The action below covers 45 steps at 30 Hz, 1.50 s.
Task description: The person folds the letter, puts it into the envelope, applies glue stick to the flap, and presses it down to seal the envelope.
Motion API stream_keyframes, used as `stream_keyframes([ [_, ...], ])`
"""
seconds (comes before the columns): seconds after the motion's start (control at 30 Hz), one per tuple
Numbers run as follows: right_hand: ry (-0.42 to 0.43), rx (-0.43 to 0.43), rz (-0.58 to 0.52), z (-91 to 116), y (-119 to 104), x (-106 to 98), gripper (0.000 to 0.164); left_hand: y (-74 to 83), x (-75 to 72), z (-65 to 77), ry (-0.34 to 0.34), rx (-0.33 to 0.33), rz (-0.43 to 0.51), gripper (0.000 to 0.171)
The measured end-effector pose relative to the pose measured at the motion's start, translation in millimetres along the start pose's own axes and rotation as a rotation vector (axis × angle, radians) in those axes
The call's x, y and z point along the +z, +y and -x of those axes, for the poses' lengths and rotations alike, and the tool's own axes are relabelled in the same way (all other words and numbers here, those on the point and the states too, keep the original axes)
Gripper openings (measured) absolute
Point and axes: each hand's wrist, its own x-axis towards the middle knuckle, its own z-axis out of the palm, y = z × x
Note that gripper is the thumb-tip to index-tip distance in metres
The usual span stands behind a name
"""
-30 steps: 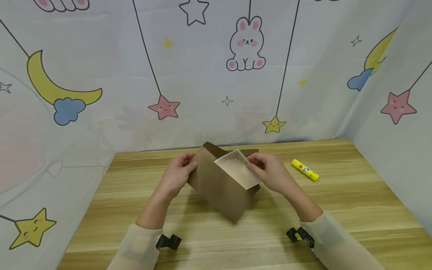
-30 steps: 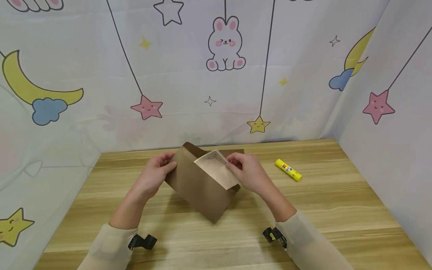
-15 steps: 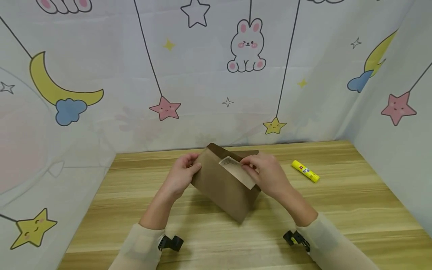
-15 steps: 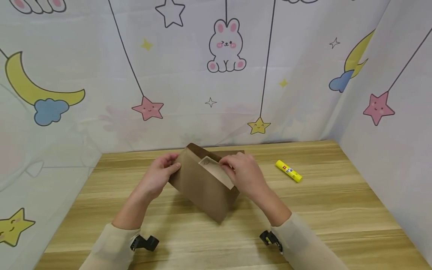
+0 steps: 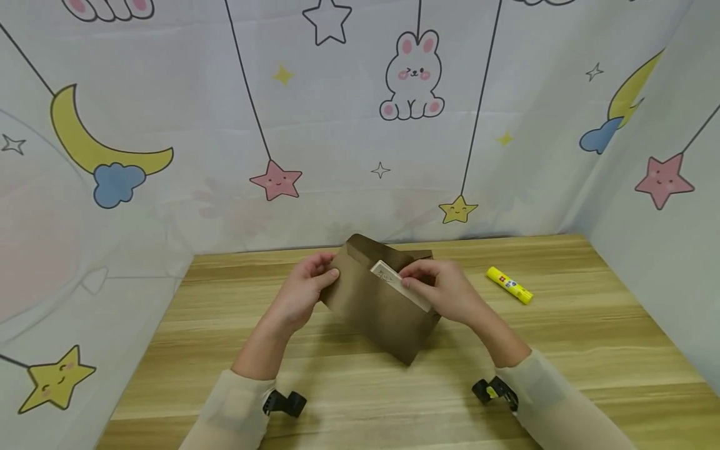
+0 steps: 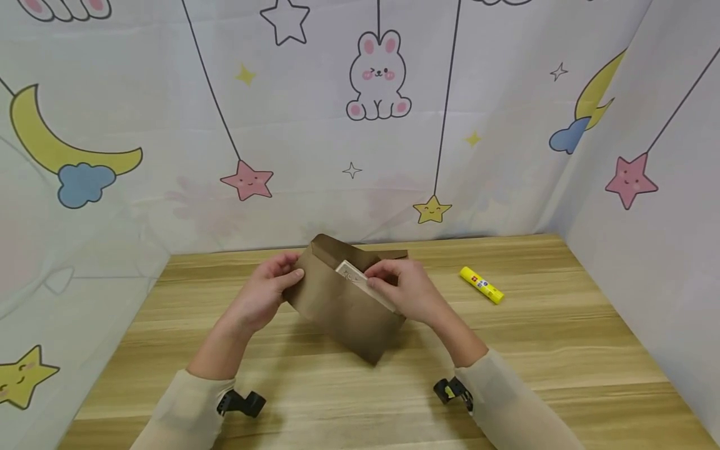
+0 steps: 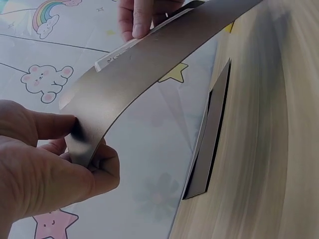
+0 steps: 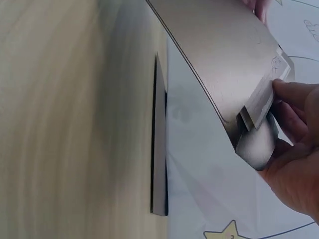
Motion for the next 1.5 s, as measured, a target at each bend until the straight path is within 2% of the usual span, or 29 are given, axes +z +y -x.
stream_keyframes([
  [0.1,-0.018,0.024,-0.037,0,3,2,0.009,1.6,0.8,-1.0,0.017,0.004,-0.019,0.033],
  [0.17,0.003,0.052,-0.049,0,4,3,0.009,3.0,0.5,-1.2,0.052,0.0,-0.029,0.038],
  [0.27,0.077,0.116,-0.065,0,4,3,0.011,3.5,-1.2,-1.7,0.101,-0.023,0.015,0.049],
  [0.33,0.141,0.162,-0.077,-1,4,4,0.013,2.3,-1.6,-0.9,0.106,-0.047,0.064,0.052],
  [0.43,0.237,0.226,-0.131,-2,4,4,0.017,-2.9,1.2,0.4,0.048,-0.078,0.102,0.048],
  [0.57,0.347,0.284,-0.253,-3,1,6,0.021,-11.1,10.1,1.4,-0.047,-0.08,0.094,0.034],
  [0.7,0.406,0.29,-0.325,-3,-4,11,0.02,-13.5,19.7,2.7,-0.048,-0.071,0.096,0.026],
  [0.87,0.407,0.267,-0.329,-1,-7,14,0.018,-13.6,22.8,3.2,-0.004,-0.072,0.087,0.034],
  [1.03,0.371,0.228,-0.339,1,-5,14,0.018,-17.0,23.3,2.1,0.0,-0.064,0.098,0.042],
  [1.23,0.279,0.192,-0.338,3,-2,12,0.021,-20.2,22.6,2.3,-0.02,-0.072,0.127,0.05],
  [1.5,0.171,0.138,-0.28,5,0,6,0.024,-20.8,22.0,3.6,-0.036,-0.102,0.166,0.054],
])
